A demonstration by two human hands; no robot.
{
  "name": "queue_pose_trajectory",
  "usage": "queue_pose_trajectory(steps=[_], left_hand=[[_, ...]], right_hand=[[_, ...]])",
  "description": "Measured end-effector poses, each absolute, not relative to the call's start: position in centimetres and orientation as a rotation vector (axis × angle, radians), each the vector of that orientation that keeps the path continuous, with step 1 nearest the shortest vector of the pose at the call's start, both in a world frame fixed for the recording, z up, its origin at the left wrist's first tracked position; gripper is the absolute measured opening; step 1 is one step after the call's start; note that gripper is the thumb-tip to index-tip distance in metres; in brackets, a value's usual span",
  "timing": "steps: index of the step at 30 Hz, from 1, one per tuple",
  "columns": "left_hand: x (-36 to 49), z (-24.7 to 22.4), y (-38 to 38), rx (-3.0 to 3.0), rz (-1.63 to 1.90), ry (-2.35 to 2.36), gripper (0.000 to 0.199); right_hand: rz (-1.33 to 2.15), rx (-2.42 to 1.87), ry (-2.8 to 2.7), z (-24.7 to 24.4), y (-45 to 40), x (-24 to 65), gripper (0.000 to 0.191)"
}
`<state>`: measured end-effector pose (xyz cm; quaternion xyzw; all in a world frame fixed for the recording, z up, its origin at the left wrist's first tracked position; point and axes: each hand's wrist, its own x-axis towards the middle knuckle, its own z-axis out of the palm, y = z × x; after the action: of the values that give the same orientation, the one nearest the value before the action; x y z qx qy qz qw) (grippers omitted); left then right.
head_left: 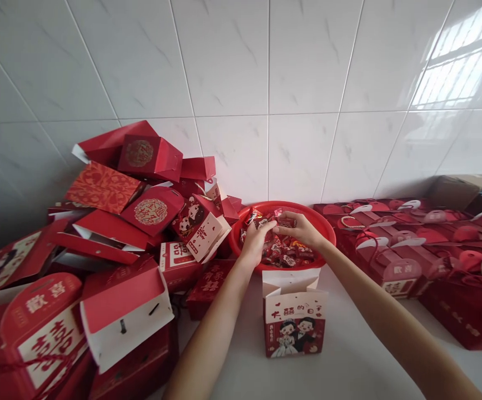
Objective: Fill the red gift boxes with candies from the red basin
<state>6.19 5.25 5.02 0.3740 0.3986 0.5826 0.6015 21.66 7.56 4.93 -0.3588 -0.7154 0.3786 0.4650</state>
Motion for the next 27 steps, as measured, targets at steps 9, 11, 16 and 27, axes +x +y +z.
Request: queue_pose_trajectory(steps=[9,11,16,27], left_hand=[[6.3,5.2,5.1,0.842,1.408,0.921,0.029],[6.3,5.1,5.2,0.821,1.441,0.912,0.029],[6.2,5.0,5.5,0.756,1.504,0.883,0.035],[6.0,5.0,5.9,0.658,1.442,0.801,0.018]], right_hand=[[1.155,-0.882,-1.605,4.9,6.6,22.5,0.041],[1.149,-0.911,-1.546,4.7,6.8,22.7,0.041],[1.143,-1.028,-1.484,3.8,7.7,23.8,0.038],[0.920,-1.218,-1.488,3.1,8.2,24.6,0.021]])
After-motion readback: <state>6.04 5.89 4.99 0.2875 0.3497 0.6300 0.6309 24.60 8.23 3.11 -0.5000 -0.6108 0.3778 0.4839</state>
